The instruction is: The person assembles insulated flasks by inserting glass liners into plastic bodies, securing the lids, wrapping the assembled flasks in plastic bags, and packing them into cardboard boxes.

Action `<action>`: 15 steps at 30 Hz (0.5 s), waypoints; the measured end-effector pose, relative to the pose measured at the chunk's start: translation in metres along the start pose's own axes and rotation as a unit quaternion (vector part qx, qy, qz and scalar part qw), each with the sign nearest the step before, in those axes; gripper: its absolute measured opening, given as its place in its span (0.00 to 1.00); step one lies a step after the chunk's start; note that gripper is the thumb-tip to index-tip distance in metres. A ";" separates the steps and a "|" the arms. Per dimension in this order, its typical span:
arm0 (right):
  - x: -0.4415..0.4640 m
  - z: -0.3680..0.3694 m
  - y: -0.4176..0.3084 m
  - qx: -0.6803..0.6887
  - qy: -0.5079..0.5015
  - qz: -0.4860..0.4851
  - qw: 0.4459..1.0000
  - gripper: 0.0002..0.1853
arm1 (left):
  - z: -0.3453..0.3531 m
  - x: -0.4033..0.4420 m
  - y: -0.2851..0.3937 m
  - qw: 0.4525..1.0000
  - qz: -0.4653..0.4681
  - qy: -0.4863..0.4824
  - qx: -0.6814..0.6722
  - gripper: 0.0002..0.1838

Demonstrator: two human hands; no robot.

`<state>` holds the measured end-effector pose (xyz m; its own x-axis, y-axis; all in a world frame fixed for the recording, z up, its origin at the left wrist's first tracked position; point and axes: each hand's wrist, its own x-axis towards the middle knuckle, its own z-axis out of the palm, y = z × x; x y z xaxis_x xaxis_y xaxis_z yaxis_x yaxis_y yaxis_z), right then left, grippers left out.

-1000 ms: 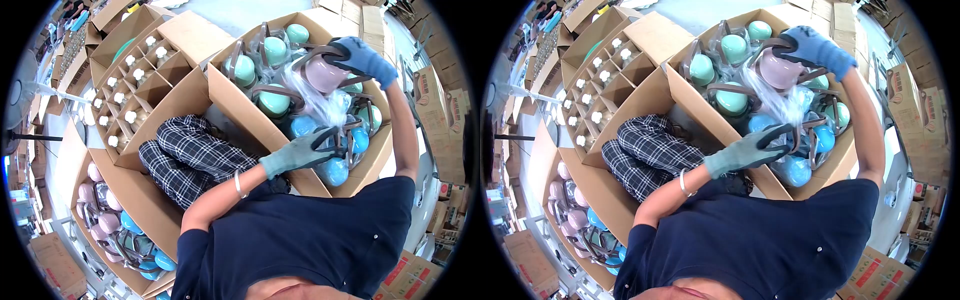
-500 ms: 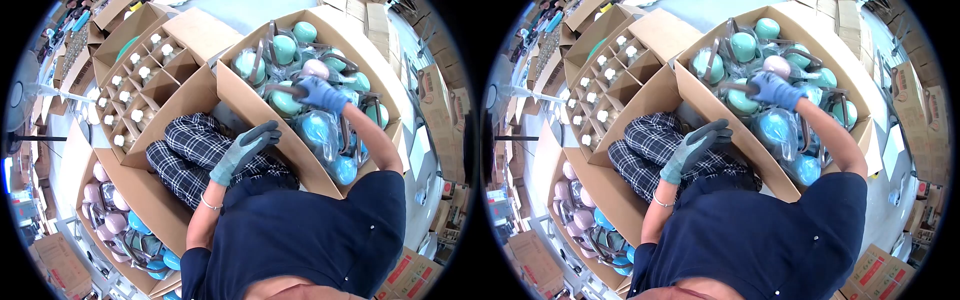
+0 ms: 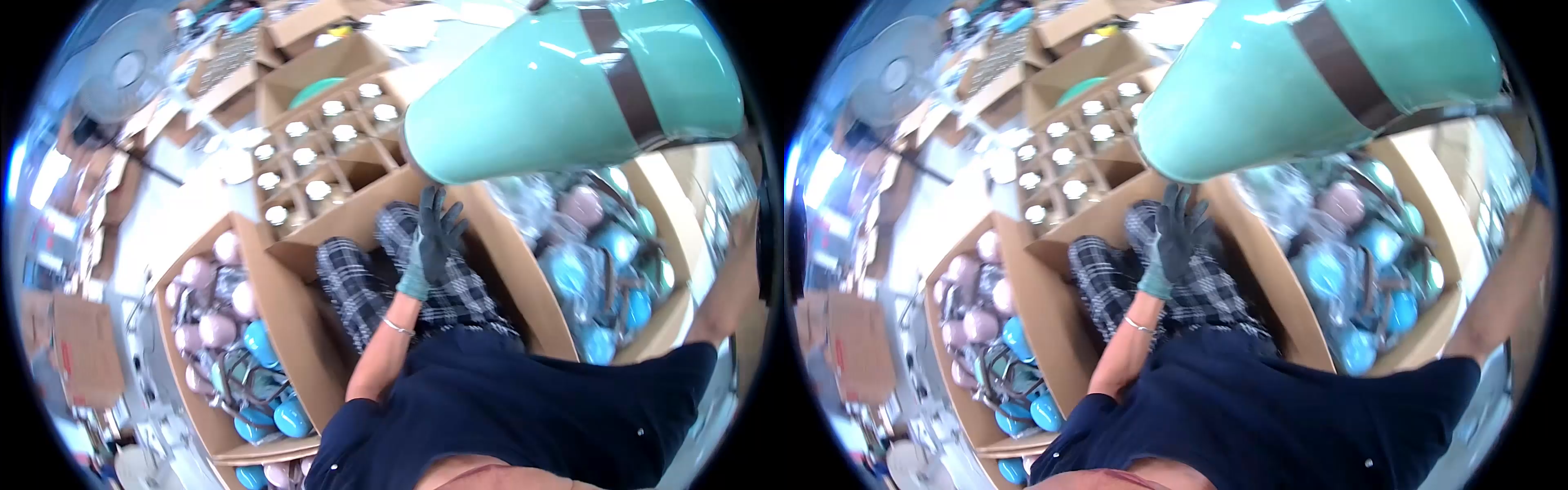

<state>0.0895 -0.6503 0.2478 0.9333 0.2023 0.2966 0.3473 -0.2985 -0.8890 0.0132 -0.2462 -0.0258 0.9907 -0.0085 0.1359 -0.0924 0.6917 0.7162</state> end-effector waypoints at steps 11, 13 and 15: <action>-0.089 0.244 0.083 0.443 -0.392 0.294 0.751 0.20 | -0.152 -0.014 0.259 0.924 0.307 0.230 0.004 0.45; -0.104 0.271 0.061 0.324 -0.535 0.361 0.692 0.15 | -0.171 -0.011 0.272 0.940 0.257 0.226 -0.013 0.41; -0.113 0.294 0.077 0.307 -0.592 0.296 0.684 0.23 | -0.160 -0.001 0.265 0.923 0.204 0.312 0.101 0.38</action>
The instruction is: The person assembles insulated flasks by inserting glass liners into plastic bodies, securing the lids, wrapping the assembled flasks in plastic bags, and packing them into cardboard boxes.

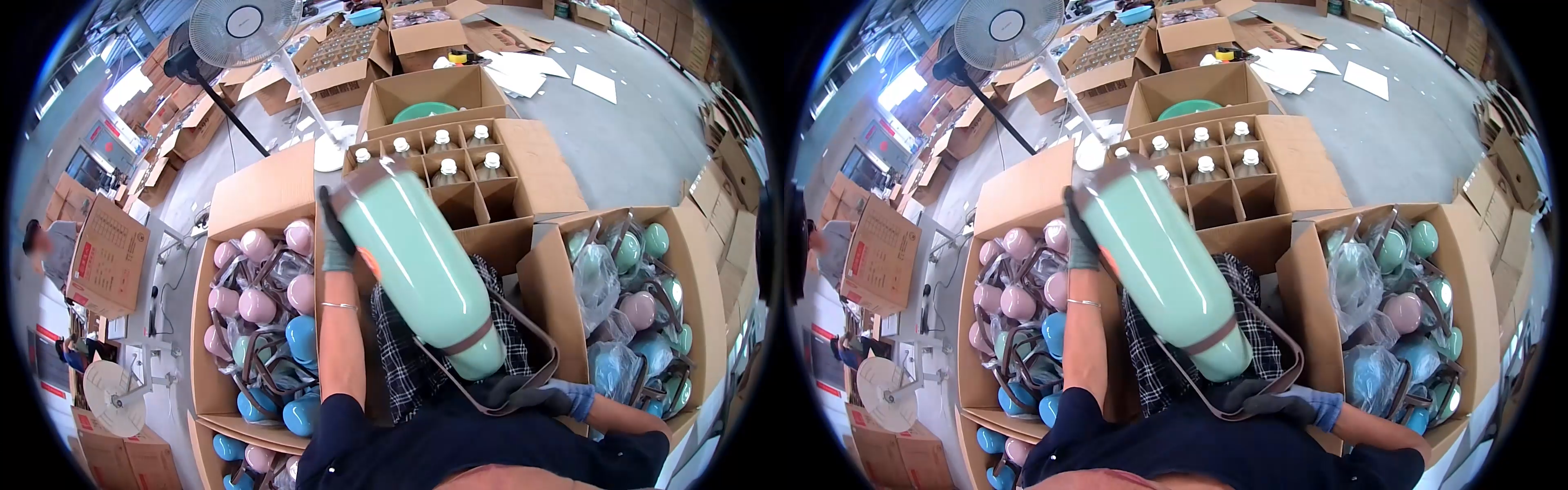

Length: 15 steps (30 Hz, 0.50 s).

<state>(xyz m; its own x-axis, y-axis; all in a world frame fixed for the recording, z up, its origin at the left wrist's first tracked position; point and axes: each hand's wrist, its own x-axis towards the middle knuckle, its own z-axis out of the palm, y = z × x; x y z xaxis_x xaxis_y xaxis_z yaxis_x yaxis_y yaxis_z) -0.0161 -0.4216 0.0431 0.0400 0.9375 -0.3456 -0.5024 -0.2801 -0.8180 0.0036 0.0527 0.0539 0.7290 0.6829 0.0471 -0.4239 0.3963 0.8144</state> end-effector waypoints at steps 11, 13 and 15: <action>0.135 -0.021 -0.194 -0.546 0.104 -0.400 0.729 0.25 | 0.006 -0.016 -0.076 0.964 -0.156 -0.101 -0.188 0.36; 0.187 -0.013 -0.220 -0.596 0.293 -0.484 0.571 0.23 | -0.030 0.018 -0.092 0.979 -0.089 -0.160 -0.085 0.35; 0.228 -0.013 -0.231 -0.601 0.317 -0.430 0.595 0.20 | -0.071 0.051 -0.118 0.977 -0.022 -0.210 0.011 0.35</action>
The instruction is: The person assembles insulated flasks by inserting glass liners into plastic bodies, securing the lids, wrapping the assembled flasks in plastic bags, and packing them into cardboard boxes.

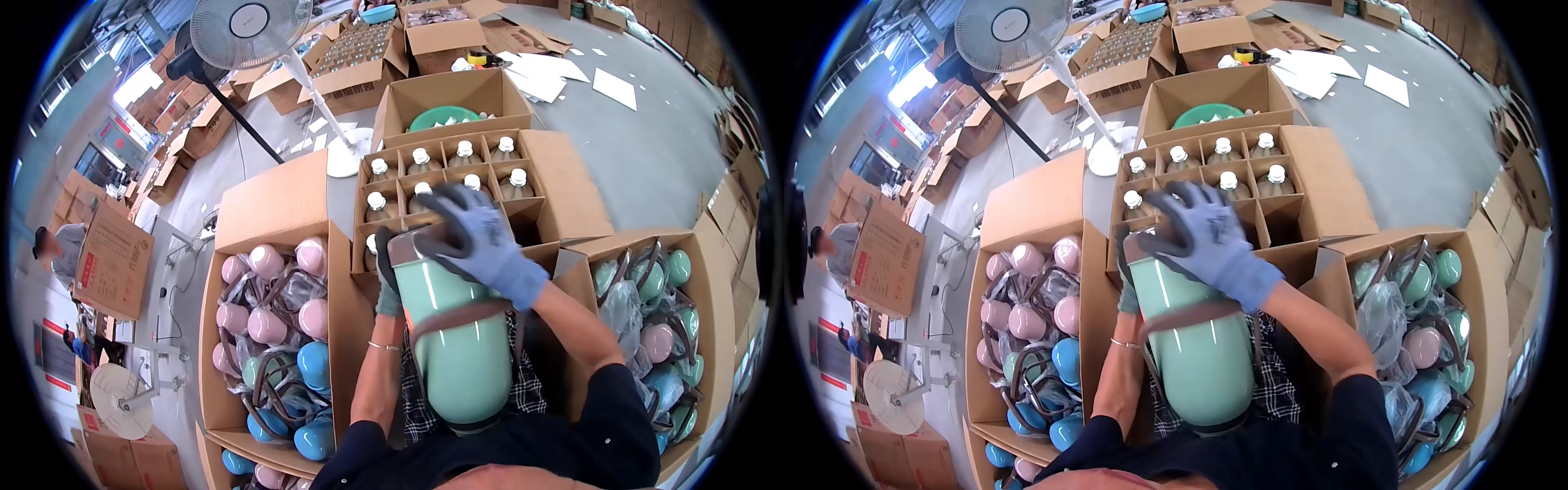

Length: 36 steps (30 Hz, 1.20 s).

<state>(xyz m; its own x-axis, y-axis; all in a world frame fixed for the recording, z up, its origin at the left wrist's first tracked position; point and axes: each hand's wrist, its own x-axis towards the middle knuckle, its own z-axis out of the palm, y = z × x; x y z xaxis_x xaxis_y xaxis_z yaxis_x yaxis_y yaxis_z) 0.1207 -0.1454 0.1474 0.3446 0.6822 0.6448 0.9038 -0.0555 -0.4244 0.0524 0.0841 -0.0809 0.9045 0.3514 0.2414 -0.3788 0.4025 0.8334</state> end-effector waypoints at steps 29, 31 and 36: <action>-0.002 0.035 0.137 0.399 -0.117 0.037 0.909 0.33 | 0.077 -0.057 0.108 0.961 0.268 0.016 -0.067 0.36; 0.009 0.037 0.107 0.465 -0.175 -0.069 0.865 0.31 | 0.097 -0.029 0.105 0.979 0.170 0.038 0.110 0.43; 0.003 0.145 0.180 0.491 0.048 0.187 0.850 0.29 | 0.108 0.023 0.127 0.912 0.013 0.147 0.383 0.32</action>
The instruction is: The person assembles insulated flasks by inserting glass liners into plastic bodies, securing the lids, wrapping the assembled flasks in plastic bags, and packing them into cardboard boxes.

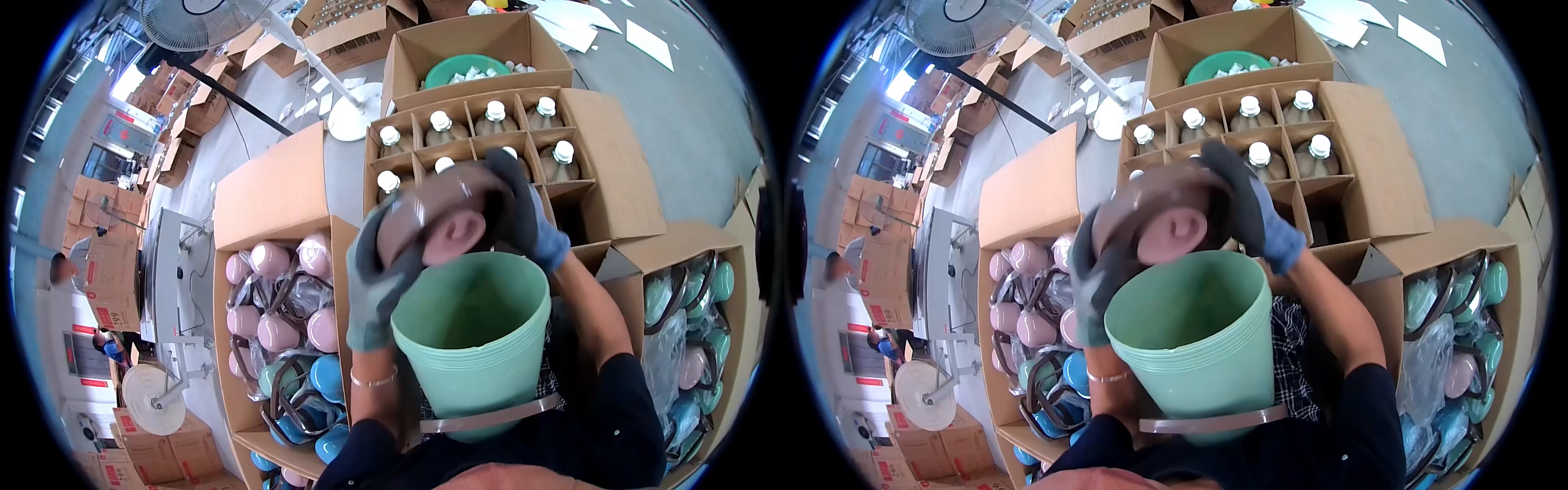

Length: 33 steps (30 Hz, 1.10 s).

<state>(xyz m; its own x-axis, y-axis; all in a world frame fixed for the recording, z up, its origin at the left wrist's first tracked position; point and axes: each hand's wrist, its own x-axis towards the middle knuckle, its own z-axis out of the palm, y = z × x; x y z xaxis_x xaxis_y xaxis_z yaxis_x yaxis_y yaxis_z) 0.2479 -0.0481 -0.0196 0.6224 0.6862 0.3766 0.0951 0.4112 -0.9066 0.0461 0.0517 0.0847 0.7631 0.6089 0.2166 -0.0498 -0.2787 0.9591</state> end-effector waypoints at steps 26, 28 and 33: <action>0.081 -0.076 0.011 -0.636 -0.057 -0.130 0.759 0.28 | 0.096 0.055 -0.173 0.698 -0.167 -0.082 -0.691 0.34; 0.079 -0.047 -0.072 -0.596 -0.057 -0.242 0.764 0.27 | 0.102 0.059 -0.155 0.730 -0.182 -0.111 -0.650 0.36; 0.015 0.007 -0.179 -0.604 -0.224 -0.542 0.540 0.24 | 0.105 0.071 -0.140 0.743 -0.110 -0.178 -0.636 0.33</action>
<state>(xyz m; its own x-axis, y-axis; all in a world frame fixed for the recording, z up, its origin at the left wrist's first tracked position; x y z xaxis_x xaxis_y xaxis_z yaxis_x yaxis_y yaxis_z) 0.2348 -0.1066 0.1497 -0.5317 0.6224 0.5744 0.8209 0.2117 0.5304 0.1749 0.0558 -0.0532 0.9537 0.2383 0.1837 -0.2947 0.8629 0.4105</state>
